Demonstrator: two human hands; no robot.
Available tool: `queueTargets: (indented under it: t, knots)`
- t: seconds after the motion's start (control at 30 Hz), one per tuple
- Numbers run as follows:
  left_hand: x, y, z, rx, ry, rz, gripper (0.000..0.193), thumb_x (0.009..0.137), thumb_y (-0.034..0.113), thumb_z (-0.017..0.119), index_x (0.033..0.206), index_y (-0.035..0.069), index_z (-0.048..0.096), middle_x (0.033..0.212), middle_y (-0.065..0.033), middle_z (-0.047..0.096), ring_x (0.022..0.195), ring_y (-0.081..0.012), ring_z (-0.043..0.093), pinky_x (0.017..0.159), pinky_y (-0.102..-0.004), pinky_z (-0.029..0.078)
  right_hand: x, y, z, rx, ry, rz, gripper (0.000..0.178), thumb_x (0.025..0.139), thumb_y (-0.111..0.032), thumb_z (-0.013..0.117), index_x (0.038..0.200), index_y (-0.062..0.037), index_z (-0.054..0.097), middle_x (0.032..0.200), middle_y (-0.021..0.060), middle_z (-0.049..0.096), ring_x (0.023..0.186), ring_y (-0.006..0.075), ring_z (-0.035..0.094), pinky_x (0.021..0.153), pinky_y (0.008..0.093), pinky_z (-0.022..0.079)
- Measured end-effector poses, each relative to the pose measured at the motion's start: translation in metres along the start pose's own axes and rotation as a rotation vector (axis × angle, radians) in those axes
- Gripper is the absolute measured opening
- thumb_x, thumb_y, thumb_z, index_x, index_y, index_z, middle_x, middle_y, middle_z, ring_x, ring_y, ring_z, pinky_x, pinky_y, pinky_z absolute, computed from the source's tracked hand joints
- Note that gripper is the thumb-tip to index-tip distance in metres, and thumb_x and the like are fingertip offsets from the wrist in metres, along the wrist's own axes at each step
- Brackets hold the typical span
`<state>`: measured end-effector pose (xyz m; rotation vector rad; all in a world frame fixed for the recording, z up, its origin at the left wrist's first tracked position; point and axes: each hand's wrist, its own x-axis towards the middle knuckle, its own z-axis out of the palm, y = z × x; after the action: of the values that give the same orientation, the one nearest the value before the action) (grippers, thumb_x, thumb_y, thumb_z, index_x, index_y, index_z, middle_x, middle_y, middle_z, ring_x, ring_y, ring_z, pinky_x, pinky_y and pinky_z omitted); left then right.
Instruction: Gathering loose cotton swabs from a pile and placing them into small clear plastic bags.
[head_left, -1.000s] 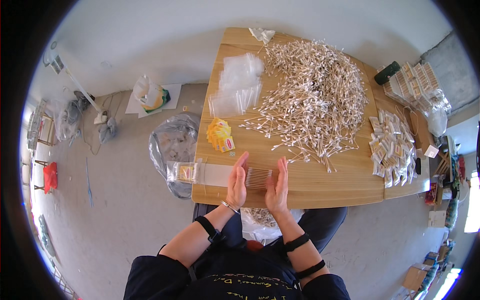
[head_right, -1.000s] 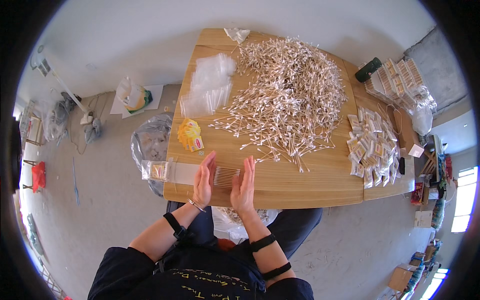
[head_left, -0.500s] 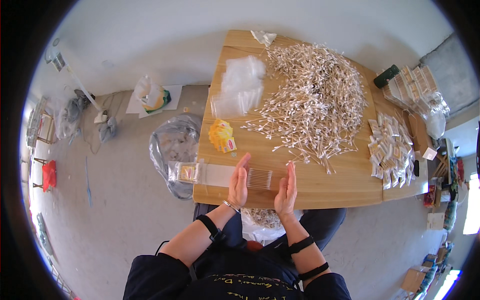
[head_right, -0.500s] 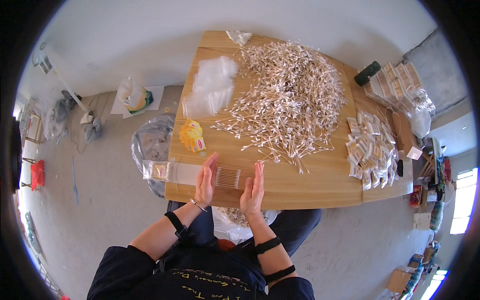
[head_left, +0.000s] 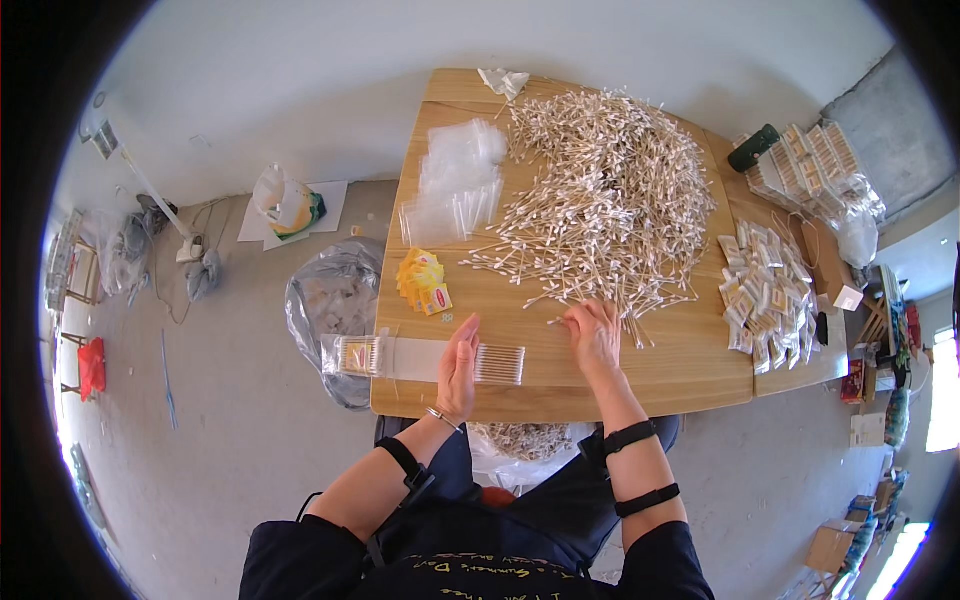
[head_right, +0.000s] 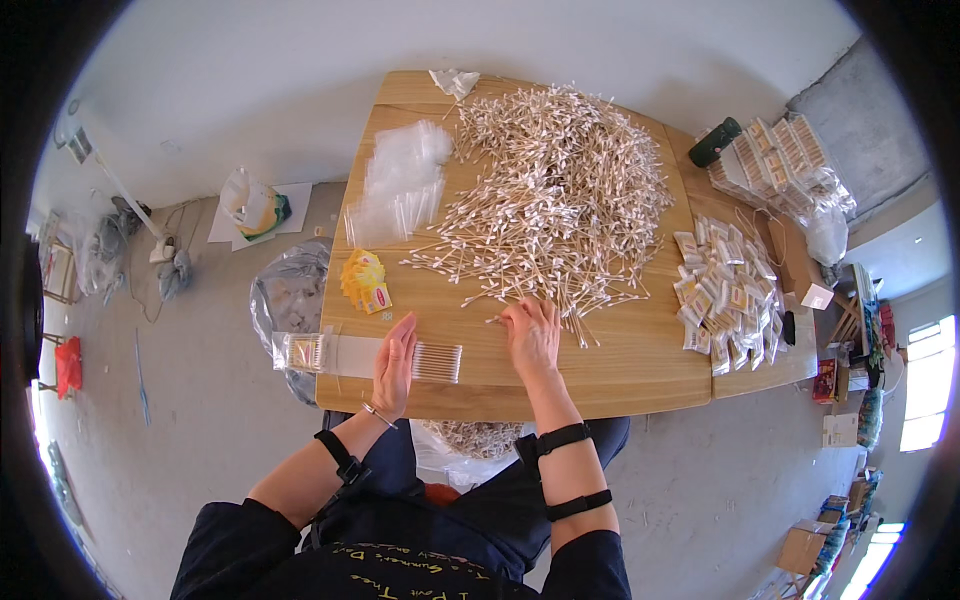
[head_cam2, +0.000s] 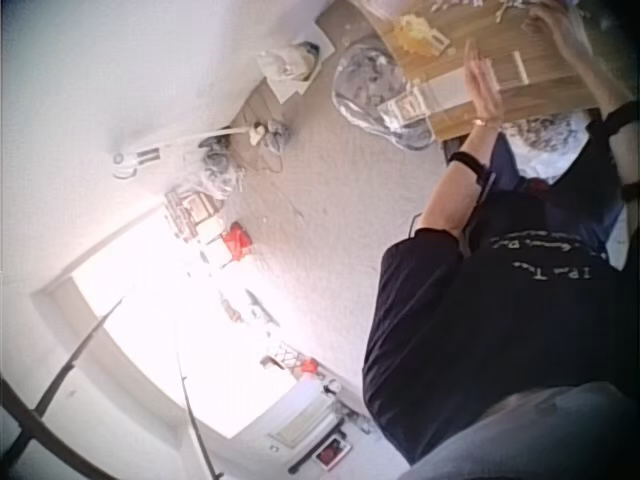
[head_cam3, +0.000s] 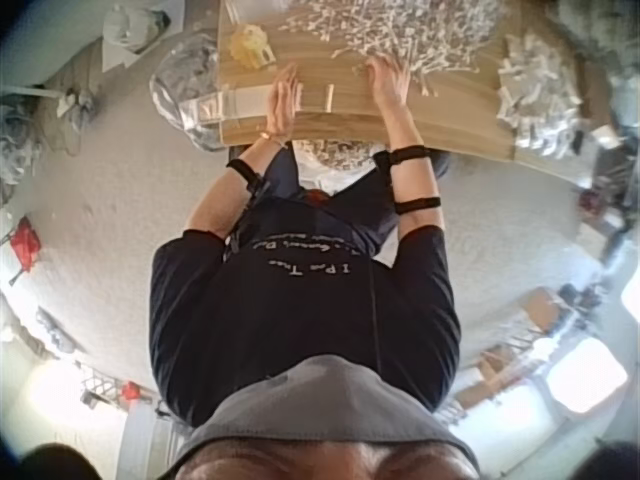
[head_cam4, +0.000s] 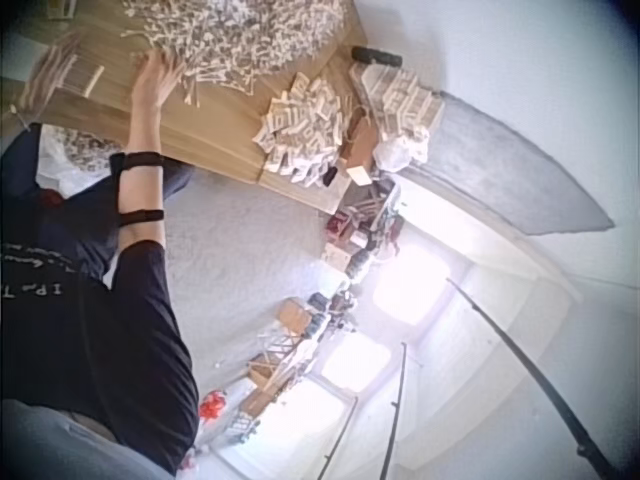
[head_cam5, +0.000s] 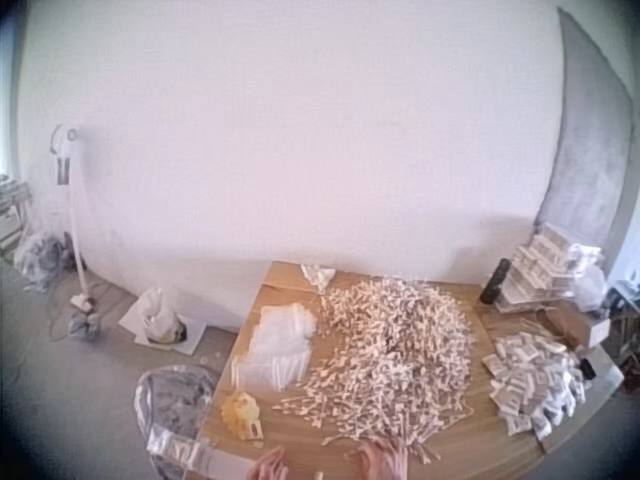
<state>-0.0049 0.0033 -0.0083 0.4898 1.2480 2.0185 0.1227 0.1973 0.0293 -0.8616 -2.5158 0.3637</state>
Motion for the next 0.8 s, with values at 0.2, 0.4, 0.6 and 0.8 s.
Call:
queueTargets:
  t: [0.2, 0.4, 0.6, 0.8]
  knots:
    - [-0.001, 0.002, -0.002, 0.002, -0.026, -0.009, 0.065, 0.101, 0.042, 0.04, 0.143, -0.006, 0.026, 0.152, -0.0195, 0.025, 0.144, -0.0289, 0.017, 0.118, -0.04, 0.012, 0.021, -0.028, -0.002, -0.045, 0.001, -0.07, 0.009, 0.077, -0.015, 0.071, 0.082, -0.0135, 0.063, 0.087, 0.0012, 0.059, 0.095, 0.0246, 0.051, 0.085, 0.0409, 0.04]
    - [-0.002, 0.003, 0.003, -0.028, 0.004, -0.014, 0.061, 0.101, 0.039, 0.04, 0.143, -0.004, 0.029, 0.151, -0.0188, 0.027, 0.143, -0.0285, 0.021, 0.118, -0.0396, 0.013, 0.003, -0.068, 0.025, 0.005, -0.08, -0.193, 0.008, 0.079, -0.019, 0.069, 0.081, -0.0136, 0.063, 0.089, 0.0011, 0.059, 0.096, 0.0232, 0.051, 0.085, 0.0401, 0.04]
    - [0.002, 0.007, 0.007, -0.155, 0.101, -0.008, 0.059, 0.102, 0.039, 0.04, 0.143, -0.003, 0.03, 0.149, -0.0174, 0.03, 0.141, -0.0268, 0.025, 0.117, -0.0386, 0.016, -0.017, -0.075, 0.032, 0.186, 0.01, -0.051, 0.013, 0.083, -0.008, 0.062, 0.095, -0.0105, 0.067, 0.095, 0.0054, 0.06, 0.094, 0.0271, 0.052, 0.083, 0.0405, 0.041]
    - [0.009, 0.017, 0.005, -0.142, 0.111, -0.009, 0.062, 0.101, 0.038, 0.041, 0.142, -0.006, 0.029, 0.147, -0.0195, 0.033, 0.14, -0.0274, 0.028, 0.116, -0.038, 0.019, -0.038, -0.067, 0.022, 0.302, 0.216, 0.235, 0.023, 0.086, 0.004, 0.052, 0.104, -0.0035, 0.064, 0.1, 0.0137, 0.062, 0.097, 0.0341, 0.056, 0.084, 0.0419, 0.046]
